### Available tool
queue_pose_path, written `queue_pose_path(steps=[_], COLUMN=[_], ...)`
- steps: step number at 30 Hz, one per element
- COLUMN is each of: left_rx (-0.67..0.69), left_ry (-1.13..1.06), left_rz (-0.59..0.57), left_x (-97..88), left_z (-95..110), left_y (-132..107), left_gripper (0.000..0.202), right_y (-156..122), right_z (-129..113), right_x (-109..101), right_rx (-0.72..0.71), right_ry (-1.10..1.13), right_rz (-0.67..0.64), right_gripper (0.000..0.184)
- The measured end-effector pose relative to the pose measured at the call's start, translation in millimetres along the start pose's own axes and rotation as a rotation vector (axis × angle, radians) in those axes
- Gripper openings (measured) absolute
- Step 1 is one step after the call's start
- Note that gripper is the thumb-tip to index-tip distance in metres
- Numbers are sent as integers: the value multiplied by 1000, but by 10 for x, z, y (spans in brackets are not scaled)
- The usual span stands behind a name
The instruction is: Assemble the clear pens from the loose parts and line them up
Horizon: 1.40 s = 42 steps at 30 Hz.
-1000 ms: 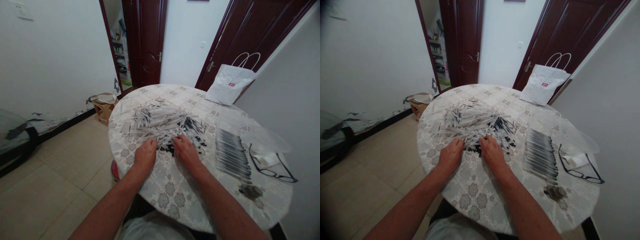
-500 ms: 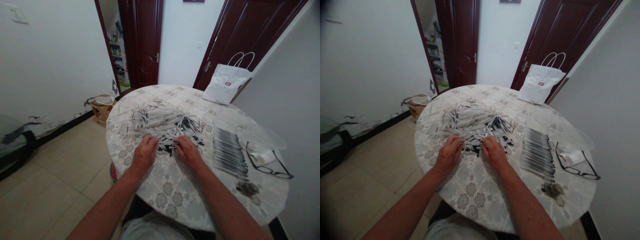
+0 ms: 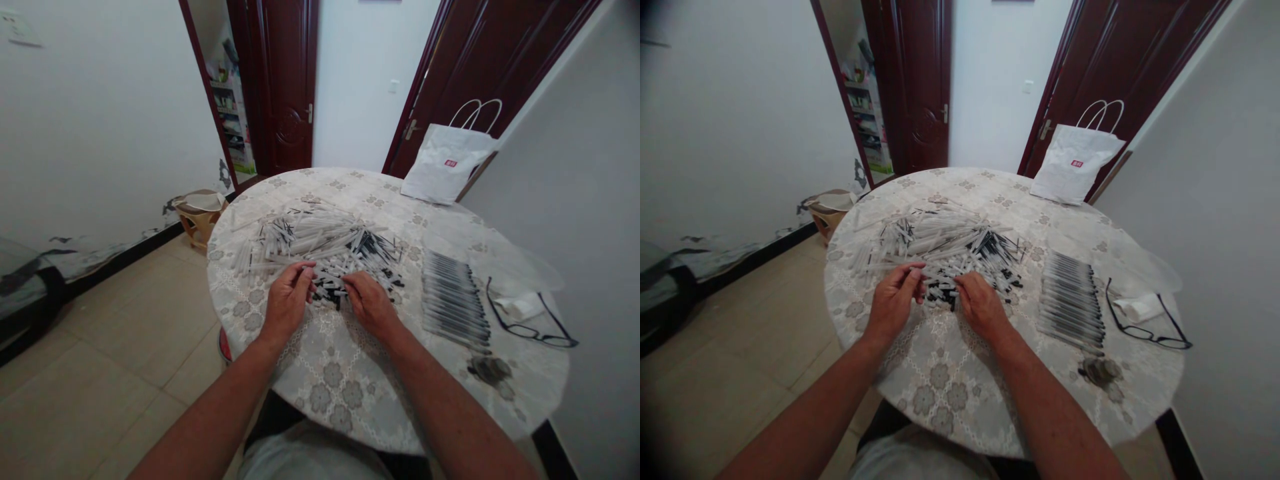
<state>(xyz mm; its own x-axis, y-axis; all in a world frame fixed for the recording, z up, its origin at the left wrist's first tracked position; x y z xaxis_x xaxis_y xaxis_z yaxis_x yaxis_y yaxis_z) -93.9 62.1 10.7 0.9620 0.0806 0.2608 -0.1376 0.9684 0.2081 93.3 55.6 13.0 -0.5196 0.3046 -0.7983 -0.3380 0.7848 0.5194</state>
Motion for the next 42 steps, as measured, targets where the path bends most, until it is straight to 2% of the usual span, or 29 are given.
queue_pose_path(steps=[4,10,14,17,19,21,24,28,32,35,38,42], left_rx=[59,141,68,12,-30,-79,-156,-215,-253,-265,-270,-286], left_ry=[113,89,-44,1,-1,-68,-171,-253,-290,-325,-386,-460], left_rz=[22,19,-26,-137,-171,-143,-94,-86,-92,-99,-119,-98], left_x=[94,256,377,530,582,567,520,501,506,506,508,475], left_z=[35,113,24,-111,-224,-332,-452,-502,-540,-566,-566,-557], left_y=[28,108,194,221,221,220,213,204,192,183,175,177], left_gripper=[37,42,53,40,33,33,36,36,34,33,35,40], right_y=[-4,-1,5,14,22,27,13,17,48,48,29,-4], right_z=[36,75,100,135,211,370,719,1022,1079,1071,1061,1029], right_x=[53,18,-78,-123,-144,-169,-200,-130,-38,-63,-181,-351], right_rx=[17,88,161,168,155,168,273,378,441,483,508,502], right_ry=[-50,-43,40,60,22,-77,-305,-510,-580,-602,-619,-597], right_rz=[-25,-2,44,58,71,99,140,84,-25,-59,-6,128], right_gripper=[26,24,19,20,27,33,29,21,20,21,20,19])
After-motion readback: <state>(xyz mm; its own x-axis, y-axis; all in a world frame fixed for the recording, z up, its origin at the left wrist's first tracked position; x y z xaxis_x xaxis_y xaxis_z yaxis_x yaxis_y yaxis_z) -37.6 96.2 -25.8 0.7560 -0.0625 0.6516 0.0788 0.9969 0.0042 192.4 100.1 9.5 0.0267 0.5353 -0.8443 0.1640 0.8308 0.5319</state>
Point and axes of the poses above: each hand's wrist, its own y-axis towards the middle knuckle, its own x-axis out of the palm, z = x × y, the point moved 9 cm from there along y, towards the middle knuckle, and after that the axes turned 14 degrees about -y, right-handed, at the moved point
